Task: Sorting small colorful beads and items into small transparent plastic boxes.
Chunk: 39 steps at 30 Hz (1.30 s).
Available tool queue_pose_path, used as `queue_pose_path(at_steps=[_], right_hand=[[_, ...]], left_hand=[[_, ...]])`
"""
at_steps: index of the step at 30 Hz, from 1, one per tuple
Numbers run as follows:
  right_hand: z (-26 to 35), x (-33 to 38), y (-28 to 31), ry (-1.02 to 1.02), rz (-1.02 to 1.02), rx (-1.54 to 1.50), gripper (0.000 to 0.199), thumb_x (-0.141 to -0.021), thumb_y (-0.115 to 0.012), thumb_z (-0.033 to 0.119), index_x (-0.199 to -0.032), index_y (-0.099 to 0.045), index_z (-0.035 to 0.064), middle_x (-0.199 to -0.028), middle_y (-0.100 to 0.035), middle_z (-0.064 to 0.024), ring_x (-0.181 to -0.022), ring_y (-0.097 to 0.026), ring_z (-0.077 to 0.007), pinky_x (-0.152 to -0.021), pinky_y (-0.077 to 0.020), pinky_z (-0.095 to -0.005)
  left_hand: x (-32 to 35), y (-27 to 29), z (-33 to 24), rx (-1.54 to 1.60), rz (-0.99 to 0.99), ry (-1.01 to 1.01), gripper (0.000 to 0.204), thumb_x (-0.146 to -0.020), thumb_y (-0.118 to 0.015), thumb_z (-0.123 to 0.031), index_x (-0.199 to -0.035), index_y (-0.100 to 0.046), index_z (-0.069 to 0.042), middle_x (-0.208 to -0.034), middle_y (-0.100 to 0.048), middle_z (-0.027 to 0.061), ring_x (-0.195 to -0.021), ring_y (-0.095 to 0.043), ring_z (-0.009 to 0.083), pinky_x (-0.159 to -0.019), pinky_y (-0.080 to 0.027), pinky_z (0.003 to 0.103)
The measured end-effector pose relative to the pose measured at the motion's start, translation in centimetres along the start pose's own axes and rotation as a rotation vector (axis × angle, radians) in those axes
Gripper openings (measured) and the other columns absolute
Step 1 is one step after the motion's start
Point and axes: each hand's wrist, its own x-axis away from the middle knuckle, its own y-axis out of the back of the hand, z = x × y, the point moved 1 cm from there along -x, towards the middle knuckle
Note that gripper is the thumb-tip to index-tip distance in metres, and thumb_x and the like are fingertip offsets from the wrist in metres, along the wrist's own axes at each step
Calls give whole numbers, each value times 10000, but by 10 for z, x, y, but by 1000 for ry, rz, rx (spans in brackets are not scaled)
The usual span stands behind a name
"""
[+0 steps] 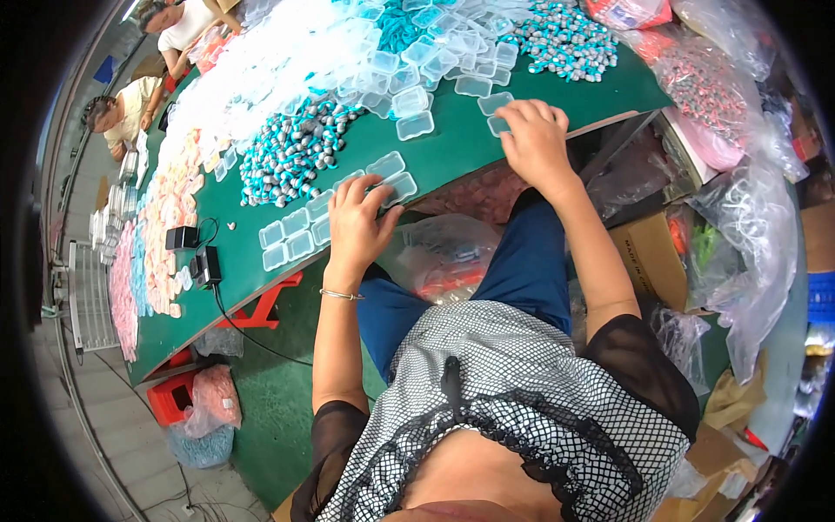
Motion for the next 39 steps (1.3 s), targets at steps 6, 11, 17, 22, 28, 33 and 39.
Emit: queue_pose_path(at_steps=[6, 11, 17, 22, 28, 33, 39], right_hand=[[2, 19, -1, 29, 138, -153, 162, -755, -688, 82, -910, -655, 118, -964, -624, -21, -1014, -551, -246, -861, -402, -405], [25, 17, 1, 69, 160, -236, 141, -752, -687, 79, -886, -654, 108, -948, -616, -22, -996, -548, -244, -849, -417, -405], [25, 16, -4, 21, 162, -236, 125, -766, -697, 118, -884, -656, 108, -935, -609, -26, -977, -558, -243, -848, -414, -405], [19, 16, -4, 5, 139, -242, 104, -775, -694, 119, -870, -652, 107, -922, -608, -34, -959, -568, -244, -835, -412, -393], [0, 11, -8, -35, 124, -188, 91, -782, -695, 144, -865, -664, 121, -918, -611, -15, -945, -569, -236, -835, -406, -401], [-2, 3, -7, -36, 134, -140, 143, -775, -701, 161, -912, -671, 129, -956, -619, -11, -983, -562, -232, -862, -392, -412], [26, -29, -18, 152, 196, -254, 339, -797, -692, 190, -1123, -629, 123, -1156, -596, -79, -1134, -524, -284, -955, -369, -427]], left_hand=[[-1, 1, -1, -2, 26, 13, 283, -745, -755, -209, -989, -668, -95, -1120, -601, 75, -1075, -531, 314, -882, -408, 433], [-31, -10, -8, 23, -75, -2, 267, -749, -748, -194, -985, -668, -97, -1111, -612, 67, -1054, -545, 300, -860, -416, 422], [-80, -43, -5, -59, -126, -1, 160, -709, -714, -127, -867, -687, -120, -964, -621, 41, -930, -569, 249, -785, -409, 421], [-86, -59, 0, -229, -74, -30, 116, -744, -704, -143, -860, -704, -144, -892, -634, 4, -871, -584, 231, -754, -409, 397], [-71, -43, -20, -110, -55, -123, 95, -749, -698, -136, -843, -685, -140, -846, -630, 6, -837, -581, 228, -746, -406, 389], [-60, -38, -34, -56, -3, -173, 113, -741, -707, -140, -851, -686, -142, -818, -626, 4, -818, -579, 224, -747, -406, 387], [-47, -43, -39, -59, -55, -201, 89, -739, -687, -135, -826, -689, -150, -777, -609, -4, -775, -570, 209, -709, -395, 378]])
